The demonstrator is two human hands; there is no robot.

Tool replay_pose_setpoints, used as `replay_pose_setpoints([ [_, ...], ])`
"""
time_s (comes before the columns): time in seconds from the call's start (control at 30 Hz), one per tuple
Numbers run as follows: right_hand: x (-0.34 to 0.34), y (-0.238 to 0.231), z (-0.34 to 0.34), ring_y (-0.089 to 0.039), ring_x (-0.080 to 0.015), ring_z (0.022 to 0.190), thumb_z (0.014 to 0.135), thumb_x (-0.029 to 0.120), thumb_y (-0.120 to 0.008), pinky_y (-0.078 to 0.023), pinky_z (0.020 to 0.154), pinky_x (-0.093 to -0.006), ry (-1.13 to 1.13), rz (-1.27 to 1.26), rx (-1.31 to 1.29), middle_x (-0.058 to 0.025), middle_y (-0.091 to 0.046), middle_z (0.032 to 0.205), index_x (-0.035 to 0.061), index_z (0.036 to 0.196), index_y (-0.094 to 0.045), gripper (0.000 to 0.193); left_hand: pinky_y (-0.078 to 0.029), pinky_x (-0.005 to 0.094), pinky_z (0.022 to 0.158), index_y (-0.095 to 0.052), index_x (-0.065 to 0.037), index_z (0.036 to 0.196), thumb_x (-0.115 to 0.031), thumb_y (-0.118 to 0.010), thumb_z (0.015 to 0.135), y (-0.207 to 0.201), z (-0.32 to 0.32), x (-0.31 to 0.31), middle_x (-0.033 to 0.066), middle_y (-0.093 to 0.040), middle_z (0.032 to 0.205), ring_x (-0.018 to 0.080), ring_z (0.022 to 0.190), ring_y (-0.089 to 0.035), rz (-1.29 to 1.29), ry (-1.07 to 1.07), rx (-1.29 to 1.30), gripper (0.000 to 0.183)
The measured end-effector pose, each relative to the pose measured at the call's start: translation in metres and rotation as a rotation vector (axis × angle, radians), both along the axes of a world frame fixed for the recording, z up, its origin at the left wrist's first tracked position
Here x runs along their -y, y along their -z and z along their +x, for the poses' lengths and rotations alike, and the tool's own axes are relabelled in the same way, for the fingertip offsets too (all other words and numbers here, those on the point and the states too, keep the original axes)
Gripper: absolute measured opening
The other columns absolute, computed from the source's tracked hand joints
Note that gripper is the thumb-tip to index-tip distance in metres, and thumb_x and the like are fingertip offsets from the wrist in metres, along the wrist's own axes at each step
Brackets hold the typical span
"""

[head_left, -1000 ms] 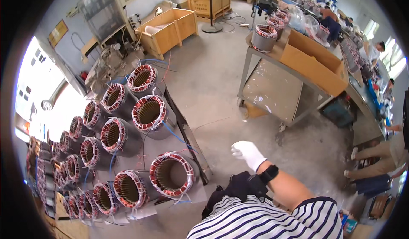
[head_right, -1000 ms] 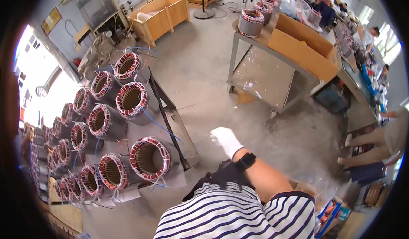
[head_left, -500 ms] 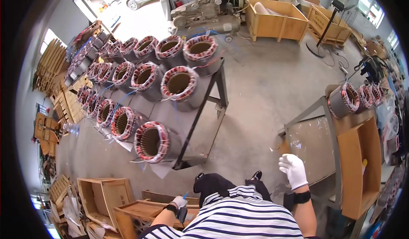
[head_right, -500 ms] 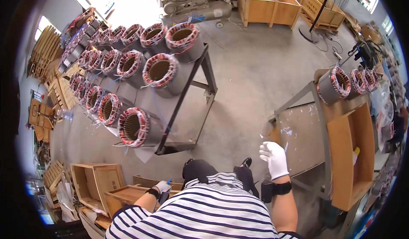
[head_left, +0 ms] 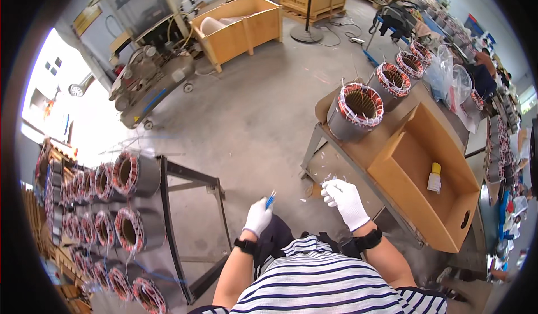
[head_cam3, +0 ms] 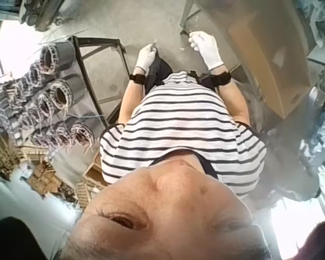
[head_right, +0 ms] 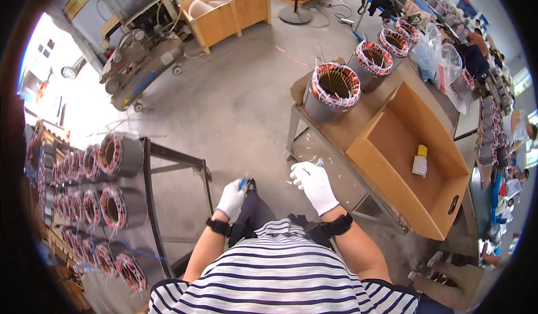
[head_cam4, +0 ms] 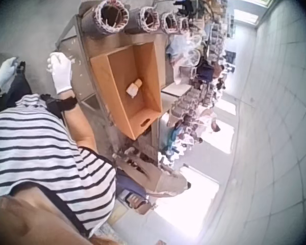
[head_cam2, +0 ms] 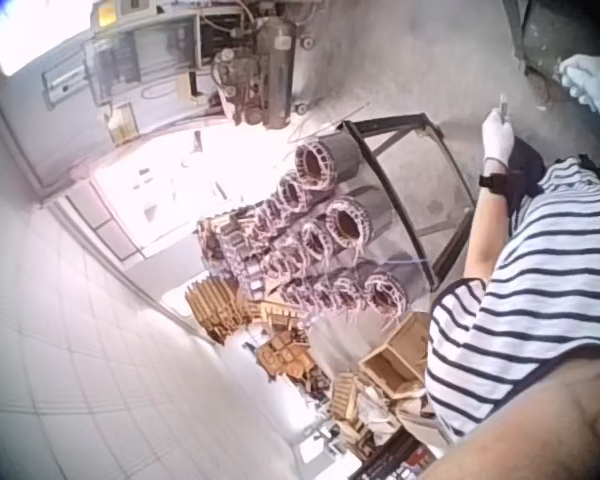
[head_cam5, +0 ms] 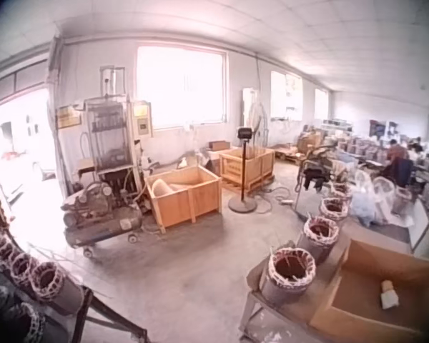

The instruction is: The person, using a tool and by hand, connects wires to multiple metal stators arranged on a table. The person handles bundles of blue wires, threading and securing them to the copper coils of each stator in sequence.

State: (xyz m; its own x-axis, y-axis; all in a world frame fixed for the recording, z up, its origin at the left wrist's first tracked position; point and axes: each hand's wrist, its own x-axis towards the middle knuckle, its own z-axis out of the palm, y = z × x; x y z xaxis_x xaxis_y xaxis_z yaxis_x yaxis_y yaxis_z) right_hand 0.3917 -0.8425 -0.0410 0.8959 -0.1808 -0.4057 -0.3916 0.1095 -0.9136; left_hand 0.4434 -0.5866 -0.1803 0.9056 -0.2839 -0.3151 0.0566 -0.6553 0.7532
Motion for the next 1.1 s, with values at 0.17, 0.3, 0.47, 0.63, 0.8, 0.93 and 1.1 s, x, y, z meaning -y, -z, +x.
replay_pose_setpoints([
  [0.17,-0.005,-0.004,0.100,-0.057,-0.0084,0.066,0.089,0.011,-0.054,-0.045,0.060,-0.0222,0.136,-0.158,0.185,-0.0057,-0.065,0.079,-0.0038,0.102,-0.063,0.022,-0.045,0.0341,0.057,-0.055,0.002,0.086,-0.015,-0.053,0.087,-0.064,0.158,0.073,0.0153,-0.055,0.063,0.0224,0.057,-0.055,-0.183,0.197,0.115,0.017],
  [0.3,-0.002,-0.002,0.180,-0.056,-0.0088,0.065,0.089,0.009,-0.057,-0.045,0.060,-0.0226,0.468,-0.453,0.296,-0.0069,-0.064,0.078,-0.0032,0.100,-0.063,0.017,-0.043,0.0422,0.058,-0.053,0.000,0.087,-0.013,-0.054,0.086,-0.114,0.274,0.090,0.0246,-0.055,0.070,0.0413,0.066,-0.056,-0.150,0.428,0.156,0.013],
  [0.47,0.007,-0.027,0.229,-0.055,-0.0056,0.067,0.094,0.012,-0.054,-0.043,0.059,-0.0188,1.047,-0.288,0.146,-0.0028,-0.062,0.079,-0.0019,0.102,-0.060,0.017,-0.042,0.0331,0.055,-0.053,0.001,0.086,-0.010,-0.052,0.088,-0.169,0.385,0.113,0.0154,-0.050,0.061,0.0257,0.055,-0.048,-0.121,0.684,0.019,0.011],
  [0.63,0.000,-0.037,0.264,-0.055,-0.0059,0.062,0.093,0.012,-0.055,-0.044,0.057,-0.0190,1.424,-0.275,0.082,-0.0023,-0.059,0.074,0.0009,0.096,-0.057,0.012,-0.043,0.0293,0.056,-0.054,0.001,0.087,-0.007,-0.052,0.089,-0.198,0.453,0.196,0.0111,-0.048,0.058,0.0179,0.054,-0.047,-0.193,1.057,0.101,0.009],
  [0.8,0.016,-0.051,0.270,-0.056,-0.0126,0.059,0.090,0.009,-0.057,-0.043,0.054,-0.0242,1.796,-0.338,0.014,-0.0043,-0.056,0.068,0.0026,0.090,-0.055,0.006,-0.043,0.0279,0.055,-0.055,0.001,0.087,-0.009,-0.052,0.091,-0.195,0.476,0.262,0.0074,-0.050,0.059,0.0132,0.055,-0.048,-0.274,1.291,0.036,0.011],
  [0.93,0.019,-0.062,0.285,-0.055,-0.0364,0.066,0.085,0.007,-0.057,-0.044,0.059,-0.0376,1.411,-1.030,-0.386,-0.0178,-0.053,0.072,0.0006,0.077,-0.057,0.010,-0.043,0.0259,0.055,-0.056,0.002,0.087,-0.015,-0.053,0.093,-0.188,0.512,0.287,0.0035,-0.052,0.060,0.0090,0.057,-0.050,-0.259,1.496,-0.108,0.018],
  [1.1,0.001,-0.057,0.308,-0.057,-0.0360,0.063,0.083,0.012,-0.059,-0.043,0.056,-0.0414,1.470,-1.109,-0.664,-0.0155,-0.055,0.068,0.0057,0.072,-0.055,0.014,-0.045,0.0257,0.057,-0.059,0.001,0.089,-0.017,-0.054,0.093,-0.178,0.533,0.342,0.0052,-0.054,0.061,0.0102,0.057,-0.053,-0.170,1.752,-0.098,0.019],
])
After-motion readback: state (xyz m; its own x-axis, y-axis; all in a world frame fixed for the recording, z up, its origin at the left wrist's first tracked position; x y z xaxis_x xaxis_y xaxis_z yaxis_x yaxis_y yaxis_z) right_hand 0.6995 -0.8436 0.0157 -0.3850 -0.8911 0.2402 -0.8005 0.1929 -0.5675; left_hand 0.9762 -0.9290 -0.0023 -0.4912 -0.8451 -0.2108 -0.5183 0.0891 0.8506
